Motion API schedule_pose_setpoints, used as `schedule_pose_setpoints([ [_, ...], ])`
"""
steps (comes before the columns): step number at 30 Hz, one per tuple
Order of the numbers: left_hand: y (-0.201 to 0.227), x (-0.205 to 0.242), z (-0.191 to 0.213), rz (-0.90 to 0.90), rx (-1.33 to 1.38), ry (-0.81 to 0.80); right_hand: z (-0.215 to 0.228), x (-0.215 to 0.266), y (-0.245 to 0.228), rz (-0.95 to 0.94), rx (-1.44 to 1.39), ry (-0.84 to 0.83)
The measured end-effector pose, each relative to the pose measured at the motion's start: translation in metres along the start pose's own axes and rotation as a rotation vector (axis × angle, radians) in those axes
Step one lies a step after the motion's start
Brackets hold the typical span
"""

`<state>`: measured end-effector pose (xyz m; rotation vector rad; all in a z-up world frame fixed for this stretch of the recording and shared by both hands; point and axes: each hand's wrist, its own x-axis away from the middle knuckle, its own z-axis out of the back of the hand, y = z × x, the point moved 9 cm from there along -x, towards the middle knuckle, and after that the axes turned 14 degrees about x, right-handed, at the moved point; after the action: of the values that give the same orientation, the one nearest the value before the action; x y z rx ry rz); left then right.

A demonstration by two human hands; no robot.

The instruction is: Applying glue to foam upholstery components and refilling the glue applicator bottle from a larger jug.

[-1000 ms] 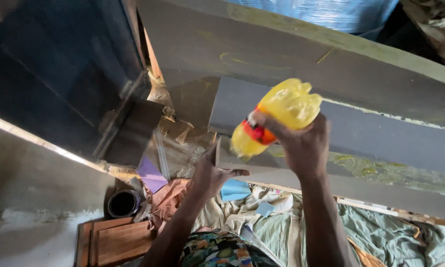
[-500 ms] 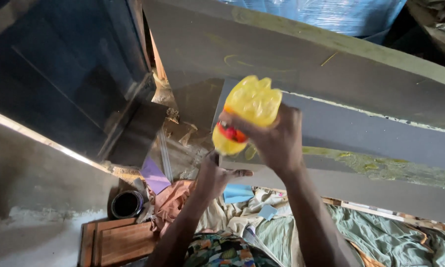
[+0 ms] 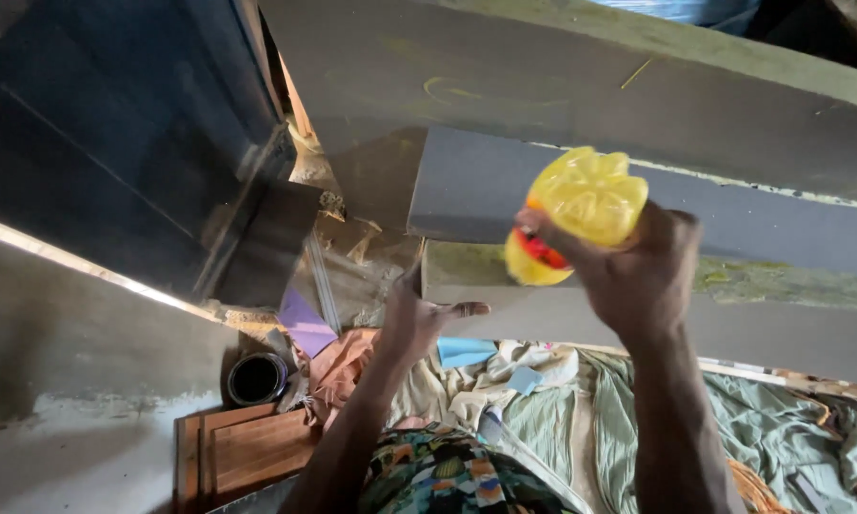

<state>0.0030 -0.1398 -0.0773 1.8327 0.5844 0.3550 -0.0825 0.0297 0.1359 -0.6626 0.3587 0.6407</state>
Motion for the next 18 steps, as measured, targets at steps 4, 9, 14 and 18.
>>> schedule_pose_setpoints([
  [4,0.003,0.002,-0.006,0.027,-0.053,-0.044,-0.001,0.006,-0.001,-0.042,-0.103,0.120],
  [9,0.003,0.000,-0.008,-0.289,-0.437,-0.161,0.023,0.017,0.043,-0.107,0.118,0.110],
  [14,0.002,-0.004,-0.008,-0.213,-0.350,-0.151,0.026,0.015,0.039,-0.115,0.114,0.219],
  [18,0.006,-0.003,-0.008,-0.191,-0.371,-0.158,0.041,0.033,0.098,-0.331,0.095,0.288],
])
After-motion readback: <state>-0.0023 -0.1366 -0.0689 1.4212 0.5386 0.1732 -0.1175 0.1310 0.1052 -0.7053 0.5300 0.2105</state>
